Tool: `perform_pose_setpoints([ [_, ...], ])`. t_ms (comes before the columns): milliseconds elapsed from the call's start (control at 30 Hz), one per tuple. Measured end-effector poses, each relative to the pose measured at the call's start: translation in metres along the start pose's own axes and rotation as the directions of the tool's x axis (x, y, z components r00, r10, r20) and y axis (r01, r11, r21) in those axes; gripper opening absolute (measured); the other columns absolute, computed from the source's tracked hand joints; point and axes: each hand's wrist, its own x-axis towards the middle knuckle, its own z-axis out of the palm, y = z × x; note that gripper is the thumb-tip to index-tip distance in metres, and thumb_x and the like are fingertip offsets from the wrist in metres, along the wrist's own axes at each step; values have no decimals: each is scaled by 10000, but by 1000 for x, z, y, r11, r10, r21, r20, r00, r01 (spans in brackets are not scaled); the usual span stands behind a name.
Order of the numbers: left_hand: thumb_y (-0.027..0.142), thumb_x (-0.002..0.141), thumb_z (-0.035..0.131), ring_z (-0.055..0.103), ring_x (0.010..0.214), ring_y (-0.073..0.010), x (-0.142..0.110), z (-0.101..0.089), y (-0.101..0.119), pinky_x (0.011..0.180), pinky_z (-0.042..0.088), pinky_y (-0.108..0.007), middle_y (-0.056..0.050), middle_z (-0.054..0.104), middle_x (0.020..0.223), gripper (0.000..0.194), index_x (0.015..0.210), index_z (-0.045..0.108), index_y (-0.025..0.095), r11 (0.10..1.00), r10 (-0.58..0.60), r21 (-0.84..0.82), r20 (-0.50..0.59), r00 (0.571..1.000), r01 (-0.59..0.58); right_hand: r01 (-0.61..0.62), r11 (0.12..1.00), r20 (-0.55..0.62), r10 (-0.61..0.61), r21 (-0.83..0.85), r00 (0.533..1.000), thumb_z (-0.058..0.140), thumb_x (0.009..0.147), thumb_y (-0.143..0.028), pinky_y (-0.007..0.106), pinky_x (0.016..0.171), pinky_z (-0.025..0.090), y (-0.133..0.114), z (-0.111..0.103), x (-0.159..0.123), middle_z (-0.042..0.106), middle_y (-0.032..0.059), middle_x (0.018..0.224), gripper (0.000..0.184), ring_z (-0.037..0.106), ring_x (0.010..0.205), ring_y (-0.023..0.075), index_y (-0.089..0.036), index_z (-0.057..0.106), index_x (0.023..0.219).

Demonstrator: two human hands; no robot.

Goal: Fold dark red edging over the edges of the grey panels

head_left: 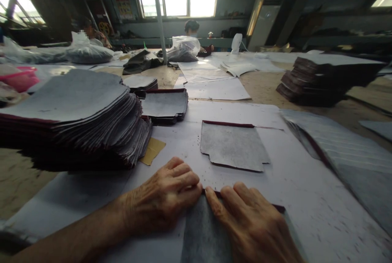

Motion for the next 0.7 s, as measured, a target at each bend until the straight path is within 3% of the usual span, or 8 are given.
perform_pose_setpoints([
  [100,36,849,393,486,791,-150,0,-9,0,729,395,-309,-67,550,878,298,1058,583,133,975,-141,-181,-62,988,128,0,1000,16,0,-13,1000,229,923,-72,319,618,325,0,-1,-1,517,89,877,389,441,724,202,-94,592,1060],
  [200,26,847,379,504,811,-140,-5,-14,10,747,400,-297,-59,560,908,350,1105,564,171,954,-203,-251,-128,971,166,-8,1000,25,8,-10,1000,240,922,-82,325,613,335,0,0,-2,516,86,895,383,443,732,209,-114,589,1076],
  [300,96,856,397,516,777,-156,-13,-7,29,730,403,-319,-63,581,888,283,1069,574,155,969,-223,-141,-152,963,203,-13,1000,-8,13,16,1000,257,909,-79,328,606,355,1,1,-2,520,86,868,380,449,731,216,-115,596,1076],
  [400,217,882,403,530,777,-178,-19,5,45,709,425,-326,-72,608,886,240,980,603,128,976,-177,81,-249,952,203,-23,999,-69,26,49,997,269,883,-57,343,639,389,2,3,-2,532,107,922,389,469,779,226,-110,612,1060],
  [467,221,889,393,540,869,-200,-20,7,51,791,432,-354,-66,613,990,258,1006,604,130,947,-194,219,-195,961,235,-26,998,-90,32,64,995,274,864,-41,358,678,406,4,3,0,537,113,964,395,476,830,236,-110,622,1038],
  [600,205,869,399,507,1039,-251,-16,-4,53,928,386,-429,-49,539,1198,334,1166,534,136,900,-292,352,54,955,255,-30,995,-23,32,92,999,294,847,-43,373,686,441,13,-2,3,545,111,943,374,474,836,241,-79,611,1041],
  [700,213,855,406,511,1048,-245,-12,-11,51,932,389,-429,-32,531,1212,354,1187,518,157,904,-294,342,65,954,255,-38,990,46,32,136,998,308,832,-40,362,651,467,20,-7,8,538,114,905,366,468,801,232,-60,596,1058],
])
